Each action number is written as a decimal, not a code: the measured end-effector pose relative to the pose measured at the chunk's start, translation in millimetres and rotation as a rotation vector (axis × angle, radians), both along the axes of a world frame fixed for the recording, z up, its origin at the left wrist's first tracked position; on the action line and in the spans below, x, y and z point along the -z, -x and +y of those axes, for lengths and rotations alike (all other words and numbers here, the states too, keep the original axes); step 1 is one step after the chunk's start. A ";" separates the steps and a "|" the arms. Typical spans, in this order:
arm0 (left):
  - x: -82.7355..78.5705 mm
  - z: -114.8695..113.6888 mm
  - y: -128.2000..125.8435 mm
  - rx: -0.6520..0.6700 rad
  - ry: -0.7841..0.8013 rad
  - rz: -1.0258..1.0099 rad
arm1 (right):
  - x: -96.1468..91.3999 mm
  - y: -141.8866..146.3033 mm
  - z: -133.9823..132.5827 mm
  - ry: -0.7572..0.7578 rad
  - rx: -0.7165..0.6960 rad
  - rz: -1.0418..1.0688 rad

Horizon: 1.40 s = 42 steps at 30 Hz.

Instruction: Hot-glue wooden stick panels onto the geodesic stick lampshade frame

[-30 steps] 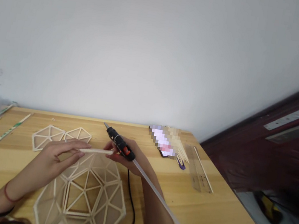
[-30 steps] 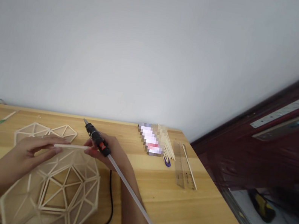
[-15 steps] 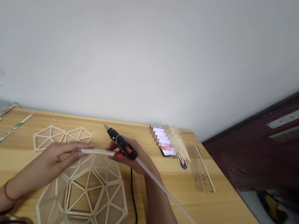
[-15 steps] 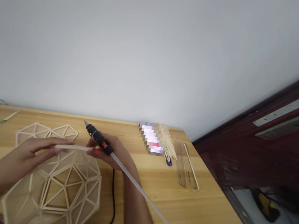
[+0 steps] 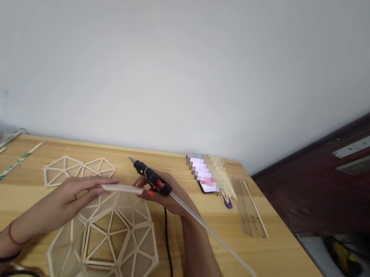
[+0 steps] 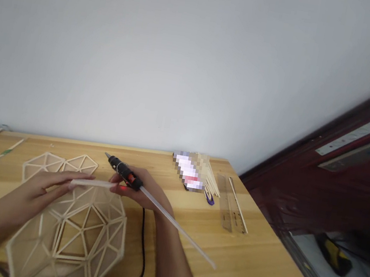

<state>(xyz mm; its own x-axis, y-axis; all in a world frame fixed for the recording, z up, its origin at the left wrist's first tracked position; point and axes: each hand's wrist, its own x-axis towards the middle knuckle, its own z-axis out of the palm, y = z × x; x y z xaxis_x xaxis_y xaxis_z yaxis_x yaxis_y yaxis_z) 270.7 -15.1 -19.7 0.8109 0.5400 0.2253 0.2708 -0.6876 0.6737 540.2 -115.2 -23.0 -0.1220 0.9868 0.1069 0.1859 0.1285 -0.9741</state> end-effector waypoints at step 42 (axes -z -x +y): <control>1.7 3.8 3.0 -0.115 -0.059 -0.028 | 13.0 15.8 9.1 -0.038 0.194 -0.022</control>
<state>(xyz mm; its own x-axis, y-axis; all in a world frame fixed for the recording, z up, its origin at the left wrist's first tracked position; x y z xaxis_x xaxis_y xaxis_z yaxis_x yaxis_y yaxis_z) 267.7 -11.2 -21.4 0.7372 0.6144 0.2812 0.3317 -0.6916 0.6416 524.4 -106.0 -36.0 0.0678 0.9873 0.1439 0.2316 0.1247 -0.9648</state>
